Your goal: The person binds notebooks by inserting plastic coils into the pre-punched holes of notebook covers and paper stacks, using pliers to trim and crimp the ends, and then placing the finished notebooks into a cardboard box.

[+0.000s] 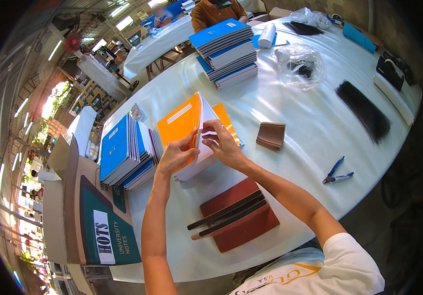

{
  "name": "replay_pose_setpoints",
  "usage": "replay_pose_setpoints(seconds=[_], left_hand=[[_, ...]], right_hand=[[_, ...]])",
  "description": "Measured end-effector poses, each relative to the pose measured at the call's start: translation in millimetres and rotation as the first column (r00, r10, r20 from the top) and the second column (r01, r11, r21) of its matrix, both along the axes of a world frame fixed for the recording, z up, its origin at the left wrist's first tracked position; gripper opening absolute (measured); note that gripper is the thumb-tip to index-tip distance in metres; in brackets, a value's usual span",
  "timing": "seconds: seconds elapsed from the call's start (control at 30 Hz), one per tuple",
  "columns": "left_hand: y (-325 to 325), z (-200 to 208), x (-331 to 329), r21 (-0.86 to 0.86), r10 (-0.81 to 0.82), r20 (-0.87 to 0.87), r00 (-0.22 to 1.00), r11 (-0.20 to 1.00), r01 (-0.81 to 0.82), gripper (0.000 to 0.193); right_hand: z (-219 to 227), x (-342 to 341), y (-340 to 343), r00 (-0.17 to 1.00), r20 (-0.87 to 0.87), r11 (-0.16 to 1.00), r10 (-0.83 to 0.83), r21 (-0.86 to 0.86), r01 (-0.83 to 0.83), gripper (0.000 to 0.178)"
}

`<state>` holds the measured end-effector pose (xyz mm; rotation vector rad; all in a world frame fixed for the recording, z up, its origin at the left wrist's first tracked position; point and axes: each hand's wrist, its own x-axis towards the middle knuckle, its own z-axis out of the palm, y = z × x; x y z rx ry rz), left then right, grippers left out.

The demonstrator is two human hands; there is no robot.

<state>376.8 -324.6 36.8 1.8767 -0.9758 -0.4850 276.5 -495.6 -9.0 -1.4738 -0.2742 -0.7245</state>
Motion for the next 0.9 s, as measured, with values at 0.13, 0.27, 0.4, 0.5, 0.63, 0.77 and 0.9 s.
replay_pose_setpoints(seconds=[0.13,0.27,0.4,0.5,0.63,0.77,0.9], left_hand=[[-1.6,-4.4,1.6,-0.003,-0.009,0.028,1.0,1.0,0.009,0.071],[-2.4,-6.8,3.8,0.032,-0.008,0.07,0.998,0.999,0.006,0.065],[-3.7,-1.8,-4.4,0.089,0.044,0.216,0.975,0.994,-0.064,0.063],[-1.0,-4.5,-5.3,0.019,0.139,0.156,0.978,0.989,-0.144,0.071],[-19.3,-22.8,-14.2,-0.38,0.099,0.008,0.995,0.921,-0.089,0.085],[-10.7,-6.5,-19.4,-0.393,0.055,-0.104,0.993,0.915,-0.092,0.094],[8.7,16.6,15.4,-0.491,0.513,0.078,0.855,0.766,-0.416,0.108]], right_hand=[[1.3,-2.7,-1.7,0.999,-0.036,1.0,-0.007,-0.011,0.006,0.043],[3.1,-9.6,-6.4,0.975,-0.077,0.965,-0.21,-0.174,0.194,0.038],[7.0,-35.2,-6.3,0.837,0.009,0.83,-0.548,-0.124,0.545,0.026],[14.5,-33.9,-7.8,0.969,-0.225,0.984,-0.102,-0.164,0.066,0.022],[28.9,8.4,5.3,0.958,-0.28,0.994,-0.056,0.074,0.08,0.046],[35.9,33.9,10.2,0.83,-0.449,0.943,-0.33,-0.192,0.27,0.045],[63.4,47.6,-13.6,0.953,-0.005,0.906,-0.302,-0.312,0.285,0.047]])
